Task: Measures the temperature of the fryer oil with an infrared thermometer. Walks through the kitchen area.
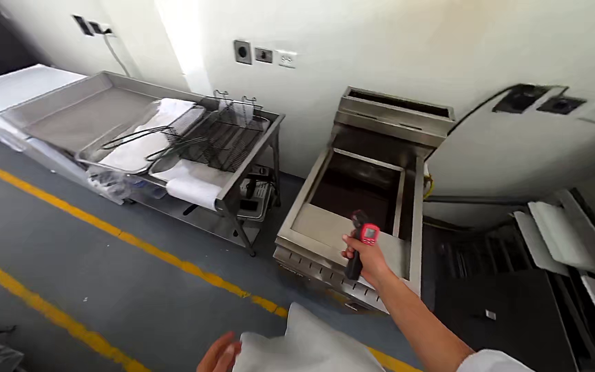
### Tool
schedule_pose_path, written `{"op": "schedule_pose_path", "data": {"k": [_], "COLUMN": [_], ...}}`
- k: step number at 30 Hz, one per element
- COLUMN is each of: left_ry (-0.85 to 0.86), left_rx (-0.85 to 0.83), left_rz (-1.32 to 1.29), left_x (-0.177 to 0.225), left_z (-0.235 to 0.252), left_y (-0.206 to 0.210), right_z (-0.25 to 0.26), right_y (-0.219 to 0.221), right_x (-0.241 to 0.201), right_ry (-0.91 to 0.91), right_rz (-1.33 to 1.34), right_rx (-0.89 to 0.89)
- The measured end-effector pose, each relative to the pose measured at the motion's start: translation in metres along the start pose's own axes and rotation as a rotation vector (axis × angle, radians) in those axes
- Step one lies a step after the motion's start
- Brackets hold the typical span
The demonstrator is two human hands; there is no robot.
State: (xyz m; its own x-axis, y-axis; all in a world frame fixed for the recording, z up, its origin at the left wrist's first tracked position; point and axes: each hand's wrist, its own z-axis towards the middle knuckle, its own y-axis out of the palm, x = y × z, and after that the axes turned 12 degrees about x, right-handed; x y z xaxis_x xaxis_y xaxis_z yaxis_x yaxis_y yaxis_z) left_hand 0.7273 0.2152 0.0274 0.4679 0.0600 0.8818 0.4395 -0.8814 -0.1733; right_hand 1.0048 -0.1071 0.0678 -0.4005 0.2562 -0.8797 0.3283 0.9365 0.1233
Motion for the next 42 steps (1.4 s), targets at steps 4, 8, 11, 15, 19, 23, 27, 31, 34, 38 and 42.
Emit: {"op": "schedule_pose_path", "data": {"k": [4,8,11,15,19,23,27,31,34,38,42], "left_ry": [0.242,0.167,0.071,0.177,0.390,0.555,0.625,0.625,0.640,0.624,0.594], "left_rx": [-0.274,-0.370,-0.289,-0.268,-0.505,-0.661,-0.751,-0.762,-0.740,-0.706,-0.677], "left_rz": [0.029,-0.088,-0.188,0.140,0.813,1.241,1.430,1.553,1.638,1.656,1.655], "left_x": [0.088,0.127,0.139,0.173,0.220,0.248,0.248,0.241,0.234,0.227,0.222], "left_z": [0.041,0.063,0.087,0.140,0.198,0.231,0.253,0.254,0.247,0.240,0.229], "left_y": [0.104,0.185,0.208,0.242,0.309,0.398,0.465,0.507,0.525,0.540,0.551], "right_z": [-0.026,-0.064,-0.076,-0.073,-0.069,-0.074,-0.113,-0.164,-0.189,-0.209,-0.220], "right_y": [0.017,0.028,-0.002,-0.072,-0.134,-0.190,-0.203,-0.185,-0.174,-0.176,-0.198], "right_x": [0.009,-0.001,-0.014,0.008,0.063,0.156,0.267,0.331,0.344,0.359,0.361], "right_ry": [0.028,-0.175,-0.253,-0.165,-0.055,0.165,0.425,0.592,0.581,0.573,0.588], "right_rz": [-0.169,-0.400,-0.605,-0.633,-0.686,-0.704,-0.560,-0.580,-0.470,-0.325,-0.306], "right_rx": [-0.223,-0.611,-0.775,-0.644,-0.214,0.230,0.403,0.377,0.547,0.655,0.629]}}
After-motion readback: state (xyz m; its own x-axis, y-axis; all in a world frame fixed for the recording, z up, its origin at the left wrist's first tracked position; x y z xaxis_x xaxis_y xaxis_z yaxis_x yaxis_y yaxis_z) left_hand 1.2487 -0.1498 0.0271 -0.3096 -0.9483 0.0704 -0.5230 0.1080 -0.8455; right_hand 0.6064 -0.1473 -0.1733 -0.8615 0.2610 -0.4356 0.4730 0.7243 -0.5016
